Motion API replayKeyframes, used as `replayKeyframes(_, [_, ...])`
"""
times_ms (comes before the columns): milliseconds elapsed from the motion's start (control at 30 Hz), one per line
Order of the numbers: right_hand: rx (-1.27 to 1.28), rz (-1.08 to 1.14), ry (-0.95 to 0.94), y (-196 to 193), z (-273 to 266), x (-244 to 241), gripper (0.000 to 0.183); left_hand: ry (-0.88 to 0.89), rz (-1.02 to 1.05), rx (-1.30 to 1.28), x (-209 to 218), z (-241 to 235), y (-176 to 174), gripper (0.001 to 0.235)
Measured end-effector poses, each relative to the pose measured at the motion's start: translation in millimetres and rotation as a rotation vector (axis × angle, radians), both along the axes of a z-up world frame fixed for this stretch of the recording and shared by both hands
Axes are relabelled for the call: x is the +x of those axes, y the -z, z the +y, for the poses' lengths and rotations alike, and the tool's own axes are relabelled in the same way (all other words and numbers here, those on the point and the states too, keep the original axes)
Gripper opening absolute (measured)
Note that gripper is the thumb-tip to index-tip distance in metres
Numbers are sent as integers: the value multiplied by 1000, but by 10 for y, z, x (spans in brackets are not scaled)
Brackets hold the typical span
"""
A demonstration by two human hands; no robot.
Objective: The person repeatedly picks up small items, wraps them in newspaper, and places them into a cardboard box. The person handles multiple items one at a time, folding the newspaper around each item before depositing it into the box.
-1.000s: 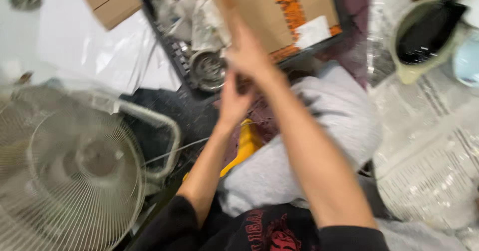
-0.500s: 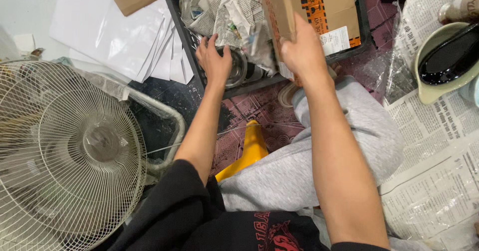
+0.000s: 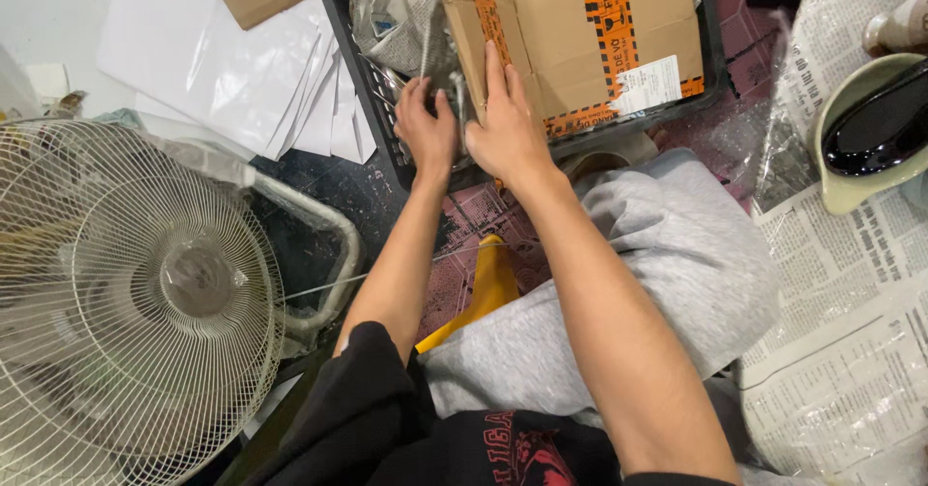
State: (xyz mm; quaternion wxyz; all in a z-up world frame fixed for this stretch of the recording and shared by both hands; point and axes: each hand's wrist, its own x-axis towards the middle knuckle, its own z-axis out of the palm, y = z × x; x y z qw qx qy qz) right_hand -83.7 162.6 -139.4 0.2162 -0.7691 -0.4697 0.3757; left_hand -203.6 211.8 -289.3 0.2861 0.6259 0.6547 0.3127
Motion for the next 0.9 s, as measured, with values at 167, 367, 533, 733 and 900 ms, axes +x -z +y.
replayKeyframes(167, [-29,41,10,-16,18,25,108,-158,-286,147,-190,122,-81,25])
replayKeyframes(367, [-82,71,-136,-32,-53,-69,120,-358,-657,187,-477,4,-552,30])
replayKeyframes(533, [-483,-188,-586,147,-230,-200,102,-454,-993,154,-942,-347,-877,38])
replayKeyframes(733, [-336,-193,-489,197,-319,-194,95,-488,-1057,88,-1103,-553,-1088,36])
replayKeyframes(900, [-199,-174,-319,-303,-316,-140,78,-333,-1037,23,-781,-747,-1396,39])
